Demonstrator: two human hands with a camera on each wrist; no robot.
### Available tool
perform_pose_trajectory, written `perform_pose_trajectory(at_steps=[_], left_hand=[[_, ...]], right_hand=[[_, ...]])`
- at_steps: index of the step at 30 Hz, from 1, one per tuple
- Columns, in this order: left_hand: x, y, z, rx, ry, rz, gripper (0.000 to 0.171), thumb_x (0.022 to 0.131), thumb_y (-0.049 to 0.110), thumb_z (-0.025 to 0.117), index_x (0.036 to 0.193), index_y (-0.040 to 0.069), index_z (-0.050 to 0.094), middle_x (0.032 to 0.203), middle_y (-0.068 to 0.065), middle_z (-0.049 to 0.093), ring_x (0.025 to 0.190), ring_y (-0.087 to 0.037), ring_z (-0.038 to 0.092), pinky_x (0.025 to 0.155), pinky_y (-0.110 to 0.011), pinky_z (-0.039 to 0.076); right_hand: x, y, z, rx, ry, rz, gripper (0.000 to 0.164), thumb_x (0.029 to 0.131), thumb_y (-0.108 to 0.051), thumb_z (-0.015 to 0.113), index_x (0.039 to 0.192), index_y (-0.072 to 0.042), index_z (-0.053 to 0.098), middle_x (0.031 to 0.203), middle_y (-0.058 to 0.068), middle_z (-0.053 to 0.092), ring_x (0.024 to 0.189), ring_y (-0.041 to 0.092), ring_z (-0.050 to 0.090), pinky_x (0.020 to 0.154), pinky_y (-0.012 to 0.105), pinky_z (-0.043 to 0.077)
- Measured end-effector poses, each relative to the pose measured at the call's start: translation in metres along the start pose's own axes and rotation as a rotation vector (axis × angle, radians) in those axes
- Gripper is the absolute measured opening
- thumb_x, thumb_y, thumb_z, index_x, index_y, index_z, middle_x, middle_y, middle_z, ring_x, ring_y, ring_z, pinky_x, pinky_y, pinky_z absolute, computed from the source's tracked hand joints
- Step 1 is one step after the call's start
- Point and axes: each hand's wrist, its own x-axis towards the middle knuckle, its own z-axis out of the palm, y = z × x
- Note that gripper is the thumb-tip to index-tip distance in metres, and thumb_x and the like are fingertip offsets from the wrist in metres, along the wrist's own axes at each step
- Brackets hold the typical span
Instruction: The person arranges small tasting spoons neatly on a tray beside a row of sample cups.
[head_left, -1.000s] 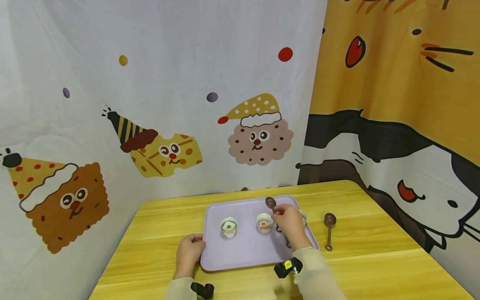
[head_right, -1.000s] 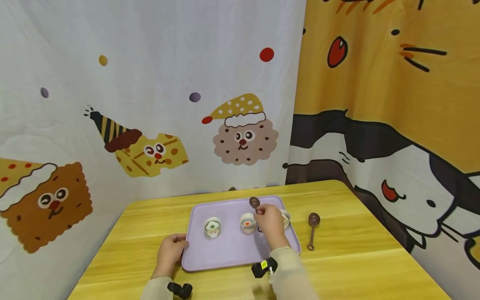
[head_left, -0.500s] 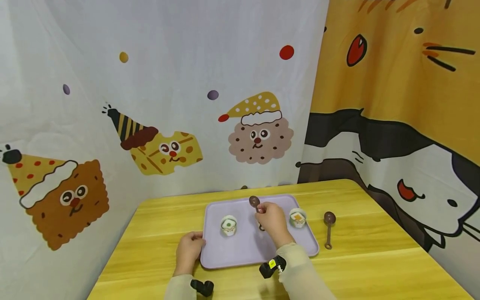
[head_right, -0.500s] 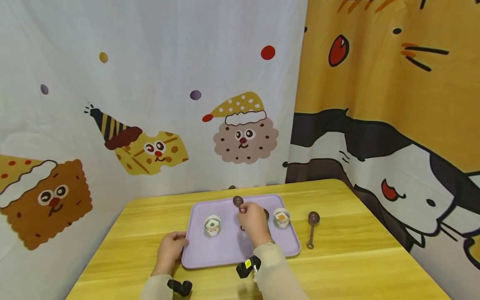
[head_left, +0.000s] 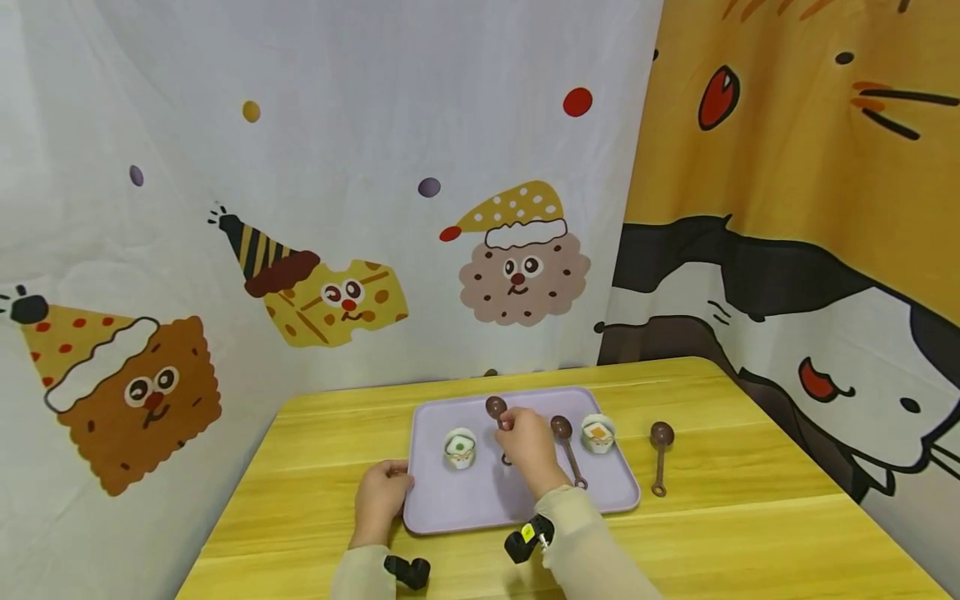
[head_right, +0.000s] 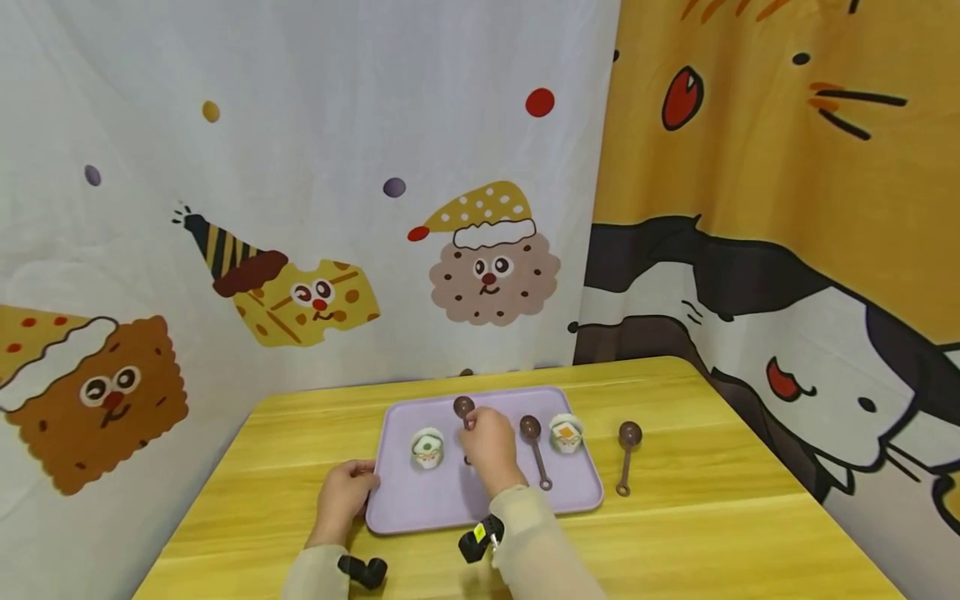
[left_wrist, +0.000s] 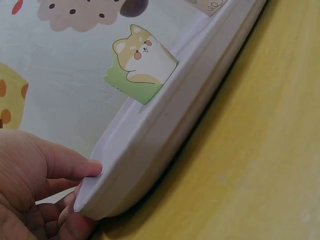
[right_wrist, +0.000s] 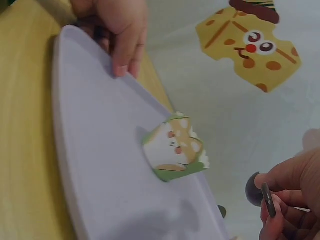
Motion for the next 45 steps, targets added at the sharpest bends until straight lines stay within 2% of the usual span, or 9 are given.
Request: perform_pose_trajectory(at_steps=[11, 19, 27, 35, 41, 45], left_hand=[[0.002, -0.002, 0.002, 0.016, 0.013, -0.006, 0.024, 0.083, 0.011, 0.071, 0.105, 0.004, 0.076, 0.091, -0.007, 0.071, 0.081, -0.023, 0.064, 0.065, -0.034, 0.05], [0.002, -0.001, 0.004, 0.011, 0.015, -0.002, 0.023, 0.084, 0.011, 0.071, 0.105, 0.004, 0.076, 0.091, -0.007, 0.071, 0.081, -0.022, 0.065, 0.065, -0.035, 0.05], [0.002, -0.002, 0.004, 0.013, 0.015, 0.002, 0.023, 0.083, 0.011, 0.071, 0.105, 0.004, 0.076, 0.09, -0.007, 0.071, 0.081, -0.022, 0.065, 0.066, -0.035, 0.05], [0.002, -0.001, 0.004, 0.007, 0.013, -0.002, 0.023, 0.084, 0.01, 0.071, 0.105, 0.003, 0.076, 0.09, -0.007, 0.072, 0.081, -0.022, 0.065, 0.066, -0.035, 0.051], [0.003, -0.001, 0.004, 0.004, 0.01, 0.003, 0.023, 0.084, 0.011, 0.071, 0.105, 0.002, 0.076, 0.09, -0.007, 0.071, 0.081, -0.022, 0.064, 0.067, -0.037, 0.051], [0.003, -0.001, 0.004, -0.005, 0.0, -0.006, 0.024, 0.085, 0.011, 0.071, 0.106, 0.002, 0.075, 0.091, -0.008, 0.072, 0.082, -0.023, 0.065, 0.067, -0.036, 0.052]], right_hand=[[-0.015, 0.0, 0.019, -0.09, 0.022, -0.047, 0.018, 0.073, -0.004, 0.077, 0.091, -0.003, 0.076, 0.07, -0.002, 0.065, 0.067, 0.019, 0.061, 0.063, 0.038, 0.053], [-0.024, 0.002, 0.029, -0.085, 0.005, -0.044, 0.021, 0.074, 0.0, 0.078, 0.095, 0.002, 0.076, 0.076, 0.005, 0.07, 0.069, 0.018, 0.066, 0.063, 0.035, 0.056], [-0.027, 0.008, 0.039, -0.137, 0.006, -0.053, 0.014, 0.072, 0.002, 0.075, 0.084, -0.003, 0.074, 0.072, 0.006, 0.068, 0.066, 0.023, 0.064, 0.061, 0.04, 0.054], [-0.033, 0.014, 0.047, -0.15, -0.007, -0.031, 0.017, 0.073, 0.001, 0.075, 0.09, -0.001, 0.075, 0.082, 0.011, 0.068, 0.079, 0.029, 0.067, 0.07, 0.043, 0.056], [-0.035, 0.019, 0.052, -0.159, 0.021, -0.065, 0.014, 0.072, 0.002, 0.076, 0.085, -0.002, 0.075, 0.077, 0.009, 0.066, 0.075, 0.028, 0.065, 0.068, 0.043, 0.055], [-0.037, 0.021, 0.055, -0.147, 0.018, -0.055, 0.018, 0.072, 0.002, 0.077, 0.089, 0.0, 0.074, 0.08, 0.01, 0.068, 0.078, 0.028, 0.067, 0.071, 0.042, 0.056]])
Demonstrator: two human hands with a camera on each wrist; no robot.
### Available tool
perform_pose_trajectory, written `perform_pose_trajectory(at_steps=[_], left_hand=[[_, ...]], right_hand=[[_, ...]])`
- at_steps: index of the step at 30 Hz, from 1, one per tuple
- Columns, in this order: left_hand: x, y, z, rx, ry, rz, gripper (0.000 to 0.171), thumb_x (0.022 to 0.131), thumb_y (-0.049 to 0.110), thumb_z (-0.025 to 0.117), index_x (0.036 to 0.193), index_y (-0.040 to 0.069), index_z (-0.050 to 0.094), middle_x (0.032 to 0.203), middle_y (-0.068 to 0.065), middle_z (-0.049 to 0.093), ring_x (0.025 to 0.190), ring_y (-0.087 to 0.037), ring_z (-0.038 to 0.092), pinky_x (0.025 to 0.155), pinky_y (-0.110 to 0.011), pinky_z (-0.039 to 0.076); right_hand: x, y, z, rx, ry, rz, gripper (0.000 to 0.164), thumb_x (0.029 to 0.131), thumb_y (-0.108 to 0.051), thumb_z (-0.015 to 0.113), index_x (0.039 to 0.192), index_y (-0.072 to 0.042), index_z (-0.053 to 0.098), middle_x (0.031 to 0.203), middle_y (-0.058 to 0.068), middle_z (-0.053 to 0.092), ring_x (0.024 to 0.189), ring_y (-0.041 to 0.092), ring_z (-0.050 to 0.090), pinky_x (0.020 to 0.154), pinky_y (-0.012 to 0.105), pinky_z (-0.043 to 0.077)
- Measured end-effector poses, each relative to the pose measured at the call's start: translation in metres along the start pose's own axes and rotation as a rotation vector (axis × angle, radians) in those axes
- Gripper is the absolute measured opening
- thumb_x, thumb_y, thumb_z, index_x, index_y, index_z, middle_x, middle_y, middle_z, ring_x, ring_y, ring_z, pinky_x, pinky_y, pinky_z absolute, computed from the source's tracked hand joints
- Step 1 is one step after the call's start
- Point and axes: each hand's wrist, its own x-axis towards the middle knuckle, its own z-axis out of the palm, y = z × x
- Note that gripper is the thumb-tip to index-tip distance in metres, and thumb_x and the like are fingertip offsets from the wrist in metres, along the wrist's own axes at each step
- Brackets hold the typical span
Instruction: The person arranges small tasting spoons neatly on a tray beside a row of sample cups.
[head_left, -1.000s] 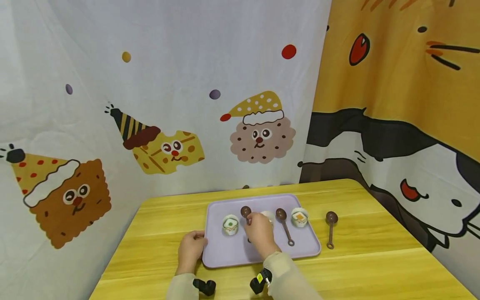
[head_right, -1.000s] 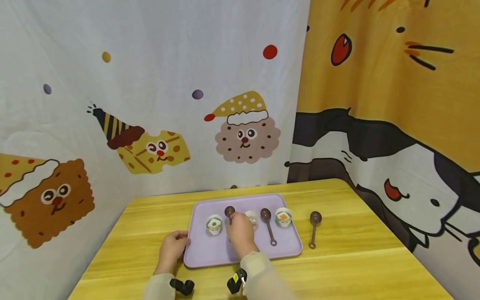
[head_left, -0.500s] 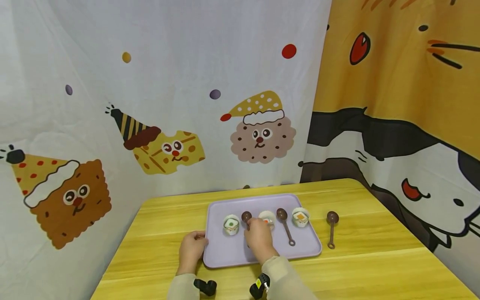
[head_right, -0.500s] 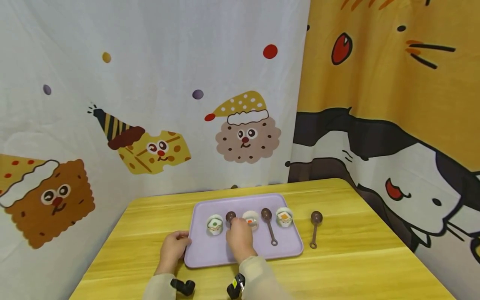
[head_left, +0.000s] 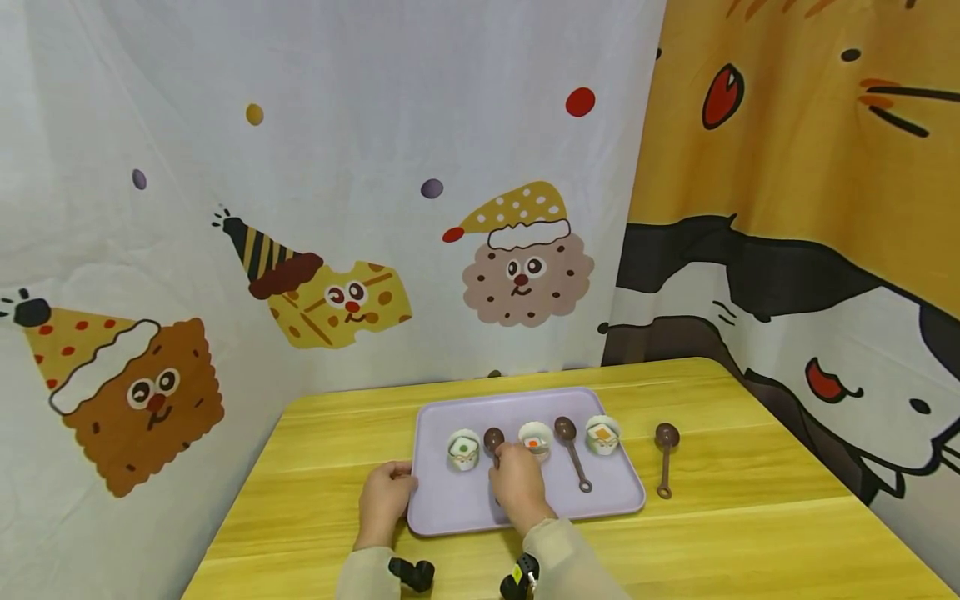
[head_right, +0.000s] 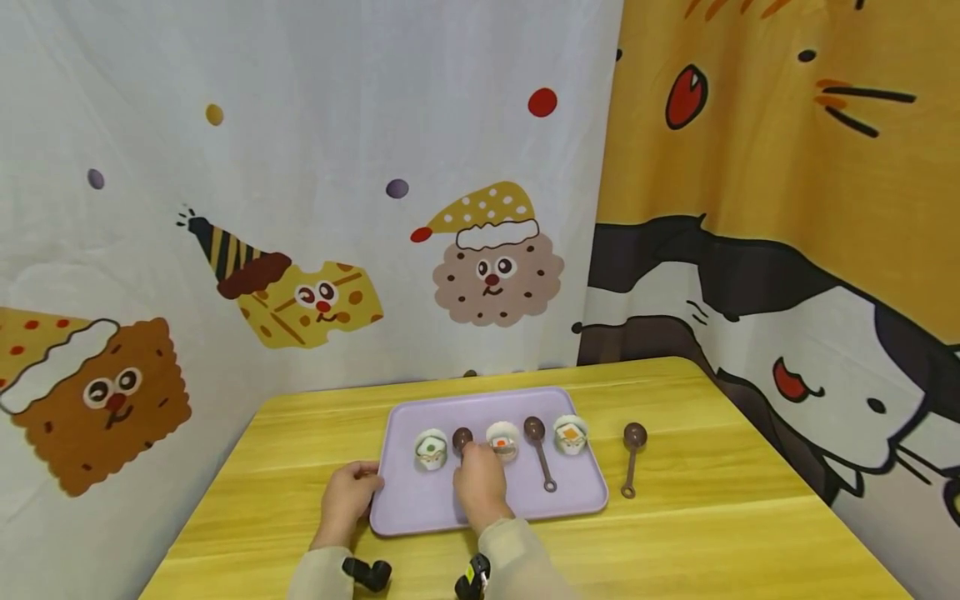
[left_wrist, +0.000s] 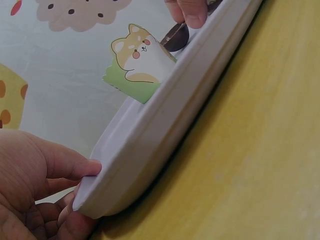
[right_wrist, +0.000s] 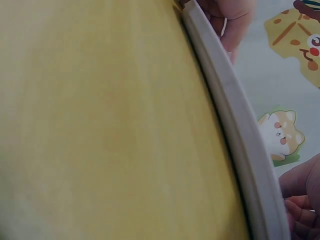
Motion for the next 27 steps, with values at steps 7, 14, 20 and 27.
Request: perform_pose_trajectory(at_steps=[7, 14, 20, 27], left_hand=[[-0.001, 0.003, -0.001, 0.005, 0.013, 0.005, 0.023, 0.084, 0.01, 0.071, 0.105, 0.002, 0.076, 0.088, -0.006, 0.072, 0.079, -0.021, 0.064, 0.065, -0.034, 0.05], [-0.002, 0.003, -0.002, 0.015, 0.011, 0.02, 0.023, 0.084, 0.01, 0.071, 0.106, 0.002, 0.076, 0.089, -0.007, 0.071, 0.08, -0.021, 0.064, 0.066, -0.035, 0.05], [-0.002, 0.003, -0.001, 0.011, 0.006, 0.034, 0.024, 0.084, 0.01, 0.071, 0.106, 0.002, 0.076, 0.088, -0.008, 0.07, 0.079, -0.022, 0.064, 0.065, -0.035, 0.05], [-0.001, 0.001, -0.002, 0.021, 0.006, 0.017, 0.025, 0.084, 0.011, 0.071, 0.107, 0.002, 0.075, 0.092, -0.009, 0.072, 0.083, -0.024, 0.065, 0.069, -0.038, 0.051]], right_hand=[[-0.003, 0.002, 0.001, 0.026, 0.015, -0.007, 0.022, 0.071, 0.003, 0.078, 0.091, 0.0, 0.072, 0.08, 0.009, 0.067, 0.075, 0.025, 0.066, 0.069, 0.04, 0.056], [-0.004, -0.001, -0.006, 0.055, -0.01, 0.019, 0.023, 0.076, -0.008, 0.082, 0.094, -0.001, 0.07, 0.08, 0.006, 0.065, 0.071, 0.02, 0.062, 0.065, 0.037, 0.053], [0.003, 0.001, -0.03, 0.073, 0.021, 0.0, 0.015, 0.085, -0.021, 0.079, 0.089, -0.008, 0.073, 0.066, -0.004, 0.063, 0.057, 0.009, 0.055, 0.053, 0.03, 0.046], [0.02, 0.021, -0.075, 0.038, 0.111, -0.012, 0.009, 0.088, -0.02, 0.074, 0.088, -0.011, 0.074, 0.069, -0.004, 0.065, 0.057, 0.01, 0.055, 0.053, 0.031, 0.047]])
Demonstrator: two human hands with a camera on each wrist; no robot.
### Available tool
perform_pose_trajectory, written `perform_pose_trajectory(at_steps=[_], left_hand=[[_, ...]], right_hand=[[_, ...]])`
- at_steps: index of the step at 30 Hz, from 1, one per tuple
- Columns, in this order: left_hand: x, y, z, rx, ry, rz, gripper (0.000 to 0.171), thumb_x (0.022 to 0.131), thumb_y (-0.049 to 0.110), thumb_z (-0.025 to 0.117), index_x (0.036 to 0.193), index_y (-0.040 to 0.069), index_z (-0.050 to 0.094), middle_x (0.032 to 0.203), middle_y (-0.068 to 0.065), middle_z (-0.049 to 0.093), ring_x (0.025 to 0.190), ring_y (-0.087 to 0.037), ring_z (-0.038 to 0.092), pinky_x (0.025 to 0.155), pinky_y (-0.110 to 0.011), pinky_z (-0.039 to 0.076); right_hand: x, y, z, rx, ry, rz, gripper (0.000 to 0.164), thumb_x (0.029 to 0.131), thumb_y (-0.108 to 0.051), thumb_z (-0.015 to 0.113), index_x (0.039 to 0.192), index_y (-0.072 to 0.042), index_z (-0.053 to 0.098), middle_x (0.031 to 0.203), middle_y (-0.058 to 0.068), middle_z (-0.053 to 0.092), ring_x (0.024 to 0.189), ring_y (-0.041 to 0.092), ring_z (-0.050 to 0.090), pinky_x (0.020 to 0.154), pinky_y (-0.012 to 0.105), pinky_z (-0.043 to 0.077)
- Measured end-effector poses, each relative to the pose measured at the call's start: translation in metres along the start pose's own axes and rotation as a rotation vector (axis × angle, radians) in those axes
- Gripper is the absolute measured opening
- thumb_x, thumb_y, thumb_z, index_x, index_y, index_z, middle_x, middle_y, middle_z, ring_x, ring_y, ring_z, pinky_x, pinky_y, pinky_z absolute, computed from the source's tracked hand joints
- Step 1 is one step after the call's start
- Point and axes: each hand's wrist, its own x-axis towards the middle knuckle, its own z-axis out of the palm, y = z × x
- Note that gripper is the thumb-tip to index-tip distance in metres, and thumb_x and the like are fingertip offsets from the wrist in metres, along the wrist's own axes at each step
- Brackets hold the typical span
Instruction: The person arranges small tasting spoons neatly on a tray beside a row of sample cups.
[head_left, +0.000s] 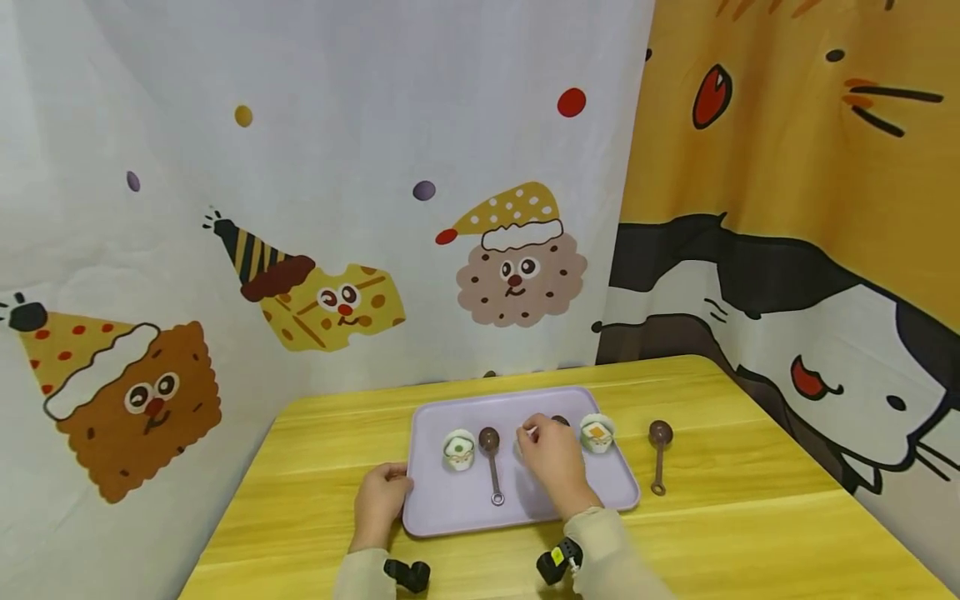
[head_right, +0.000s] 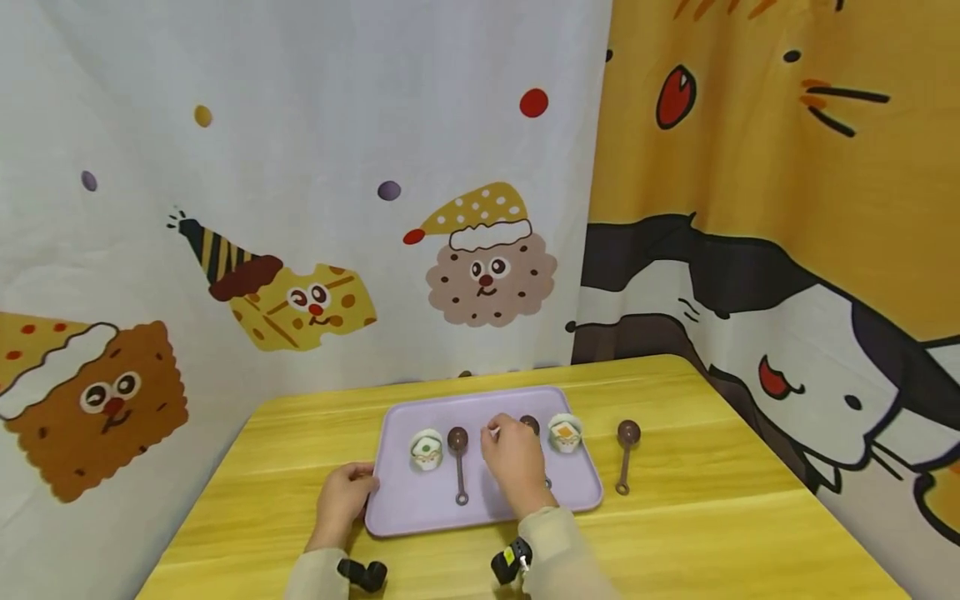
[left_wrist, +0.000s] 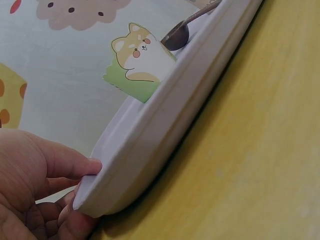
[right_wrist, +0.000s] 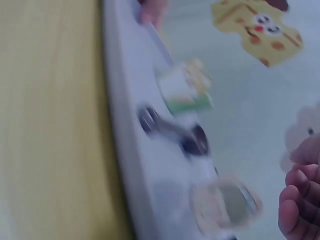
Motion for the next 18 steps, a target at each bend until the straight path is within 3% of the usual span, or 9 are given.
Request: perform_pose_trajectory(at_steps=[10, 18], left_hand=[[0.001, -0.002, 0.0, -0.007, -0.015, -0.002, 0.026, 0.084, 0.01, 0.072, 0.107, 0.001, 0.075, 0.089, -0.008, 0.07, 0.082, -0.023, 0.064, 0.067, -0.036, 0.05], [0.002, -0.003, 0.001, -0.017, -0.014, 0.001, 0.024, 0.083, 0.009, 0.072, 0.106, 0.001, 0.075, 0.087, -0.007, 0.07, 0.08, -0.022, 0.064, 0.065, -0.033, 0.05]], right_hand=[[0.013, 0.062, -0.058, -0.033, 0.071, 0.152, 0.018, 0.092, -0.02, 0.068, 0.097, -0.004, 0.073, 0.073, 0.003, 0.066, 0.063, 0.02, 0.057, 0.057, 0.035, 0.045], [0.003, 0.113, -0.095, -0.074, 0.088, 0.273, 0.03, 0.095, -0.022, 0.063, 0.112, 0.003, 0.067, 0.091, 0.015, 0.068, 0.075, 0.03, 0.062, 0.066, 0.046, 0.05]])
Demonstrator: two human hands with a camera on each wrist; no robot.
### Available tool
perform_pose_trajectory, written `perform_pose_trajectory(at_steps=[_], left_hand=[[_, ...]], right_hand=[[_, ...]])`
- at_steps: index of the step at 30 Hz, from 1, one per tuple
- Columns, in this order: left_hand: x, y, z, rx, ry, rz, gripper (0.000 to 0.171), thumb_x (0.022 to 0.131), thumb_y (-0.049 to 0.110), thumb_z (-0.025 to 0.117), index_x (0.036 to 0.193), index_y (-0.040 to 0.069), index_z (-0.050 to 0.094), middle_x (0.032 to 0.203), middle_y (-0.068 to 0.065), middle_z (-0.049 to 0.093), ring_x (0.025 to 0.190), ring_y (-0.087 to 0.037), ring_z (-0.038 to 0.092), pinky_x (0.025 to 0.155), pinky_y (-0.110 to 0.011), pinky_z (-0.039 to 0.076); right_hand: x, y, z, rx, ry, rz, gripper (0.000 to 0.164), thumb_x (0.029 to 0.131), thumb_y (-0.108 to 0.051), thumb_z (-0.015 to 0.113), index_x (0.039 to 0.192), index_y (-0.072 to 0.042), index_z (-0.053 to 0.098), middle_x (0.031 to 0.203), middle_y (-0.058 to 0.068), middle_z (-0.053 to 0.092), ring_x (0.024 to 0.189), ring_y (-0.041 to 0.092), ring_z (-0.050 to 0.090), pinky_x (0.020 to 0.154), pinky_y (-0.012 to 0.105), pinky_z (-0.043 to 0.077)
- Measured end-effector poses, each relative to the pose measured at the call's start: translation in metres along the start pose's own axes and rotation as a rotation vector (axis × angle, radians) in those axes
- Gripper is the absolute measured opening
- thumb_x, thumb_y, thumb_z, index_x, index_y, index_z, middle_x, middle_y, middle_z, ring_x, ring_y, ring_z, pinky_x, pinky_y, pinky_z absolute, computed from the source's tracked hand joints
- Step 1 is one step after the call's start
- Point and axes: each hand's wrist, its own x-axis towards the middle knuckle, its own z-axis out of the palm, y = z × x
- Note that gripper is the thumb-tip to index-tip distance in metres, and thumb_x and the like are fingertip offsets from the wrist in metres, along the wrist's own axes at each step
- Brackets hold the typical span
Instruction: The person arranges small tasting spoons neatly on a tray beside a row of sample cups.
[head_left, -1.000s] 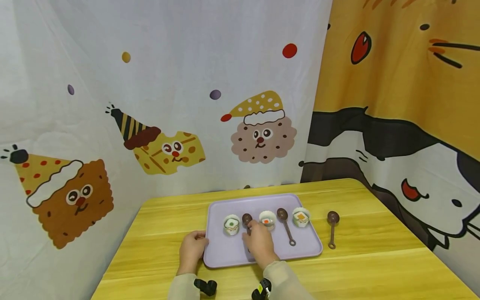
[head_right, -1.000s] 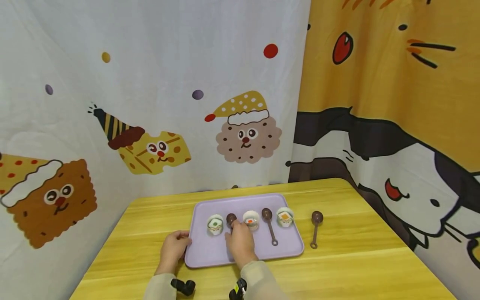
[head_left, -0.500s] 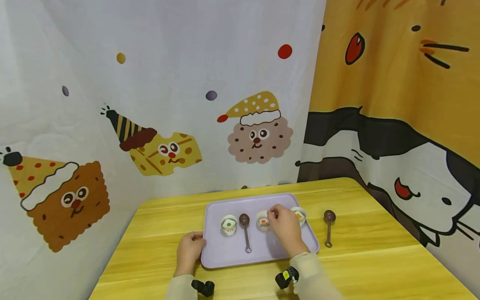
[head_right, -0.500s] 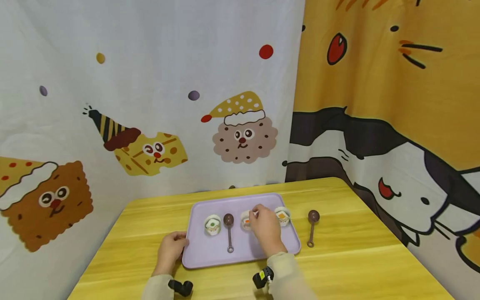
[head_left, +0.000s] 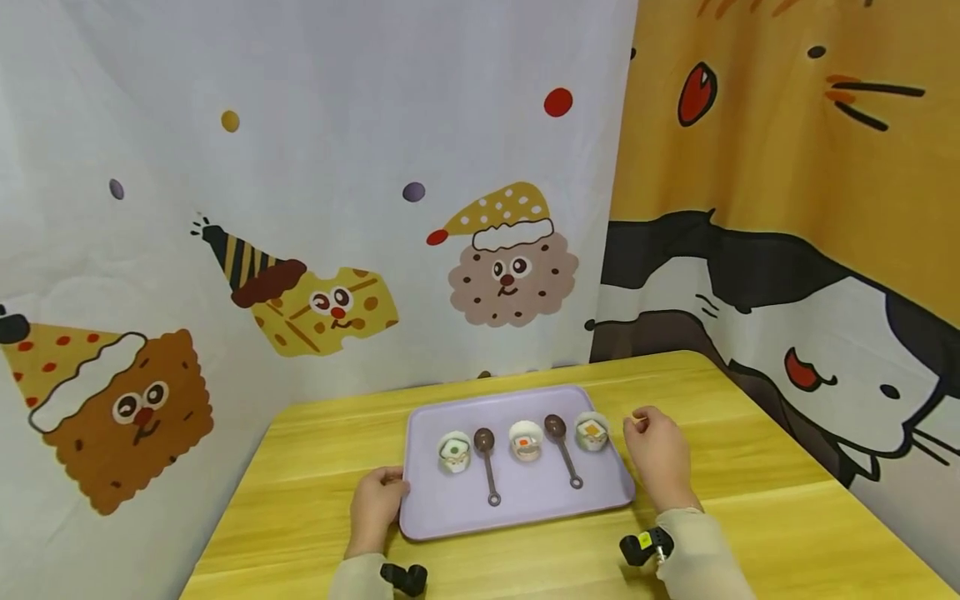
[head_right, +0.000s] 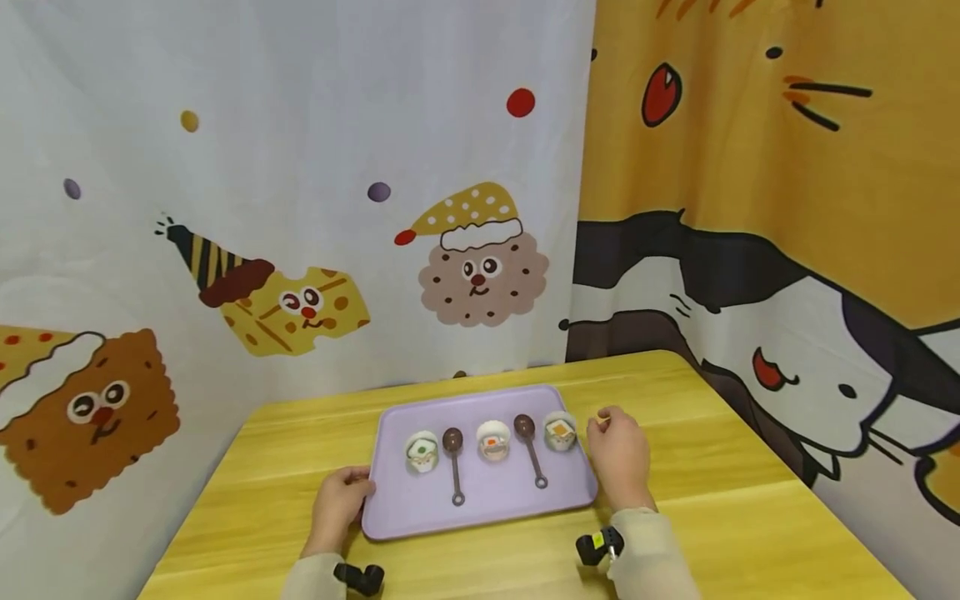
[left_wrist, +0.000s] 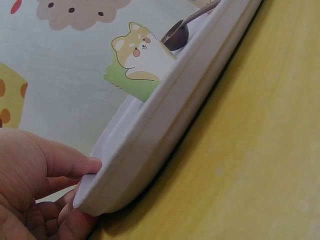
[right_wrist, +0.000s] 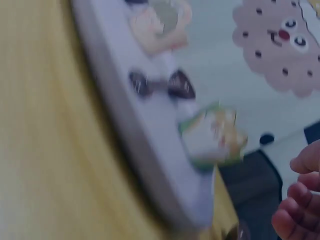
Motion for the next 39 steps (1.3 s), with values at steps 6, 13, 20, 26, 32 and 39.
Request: perform_pose_trajectory(at_steps=[6, 13, 20, 26, 32, 39], left_hand=[[0.002, 0.001, -0.001, 0.009, 0.001, 0.002, 0.024, 0.084, 0.01, 0.072, 0.106, 0.002, 0.076, 0.088, -0.007, 0.071, 0.081, -0.022, 0.065, 0.066, -0.034, 0.05], [0.004, -0.002, 0.0, 0.0, -0.001, -0.002, 0.025, 0.084, 0.009, 0.072, 0.107, 0.001, 0.076, 0.088, -0.007, 0.071, 0.081, -0.022, 0.065, 0.066, -0.033, 0.051], [0.003, -0.002, 0.0, 0.005, -0.007, -0.009, 0.025, 0.083, 0.009, 0.073, 0.106, 0.0, 0.075, 0.086, -0.006, 0.071, 0.08, -0.022, 0.065, 0.065, -0.034, 0.05], [0.003, -0.003, 0.001, 0.004, -0.015, -0.01, 0.025, 0.084, 0.009, 0.073, 0.107, 0.0, 0.075, 0.088, -0.008, 0.071, 0.081, -0.023, 0.065, 0.065, -0.035, 0.051], [0.004, -0.006, 0.003, 0.009, -0.007, -0.018, 0.025, 0.084, 0.009, 0.073, 0.106, 0.0, 0.075, 0.088, -0.008, 0.071, 0.08, -0.022, 0.065, 0.066, -0.035, 0.051], [0.004, -0.004, 0.003, 0.016, -0.007, -0.015, 0.026, 0.083, 0.01, 0.073, 0.107, 0.0, 0.075, 0.088, -0.008, 0.071, 0.08, -0.023, 0.065, 0.064, -0.035, 0.051]], right_hand=[[-0.004, 0.036, -0.005, -0.062, 0.012, 0.053, 0.043, 0.092, -0.02, 0.066, 0.12, 0.013, 0.059, 0.106, 0.034, 0.063, 0.096, 0.05, 0.061, 0.079, 0.06, 0.048], [-0.006, 0.053, -0.005, -0.092, -0.084, 0.172, 0.056, 0.09, -0.024, 0.067, 0.126, 0.016, 0.053, 0.117, 0.041, 0.055, 0.107, 0.056, 0.055, 0.088, 0.064, 0.046], [-0.006, 0.06, -0.001, -0.136, -0.171, 0.119, 0.042, 0.088, -0.02, 0.069, 0.114, 0.012, 0.062, 0.101, 0.031, 0.065, 0.088, 0.042, 0.063, 0.074, 0.056, 0.05], [-0.007, 0.064, 0.003, -0.138, -0.166, 0.121, 0.025, 0.087, -0.011, 0.064, 0.102, 0.008, 0.066, 0.089, 0.023, 0.068, 0.077, 0.036, 0.063, 0.07, 0.055, 0.049], [-0.008, 0.063, 0.002, -0.132, -0.158, 0.097, 0.028, 0.086, -0.01, 0.064, 0.105, 0.01, 0.067, 0.091, 0.024, 0.07, 0.078, 0.037, 0.065, 0.071, 0.057, 0.05], [-0.002, 0.063, -0.004, -0.107, -0.157, 0.078, 0.033, 0.085, -0.01, 0.062, 0.111, 0.01, 0.067, 0.09, 0.02, 0.071, 0.074, 0.031, 0.061, 0.068, 0.051, 0.05]])
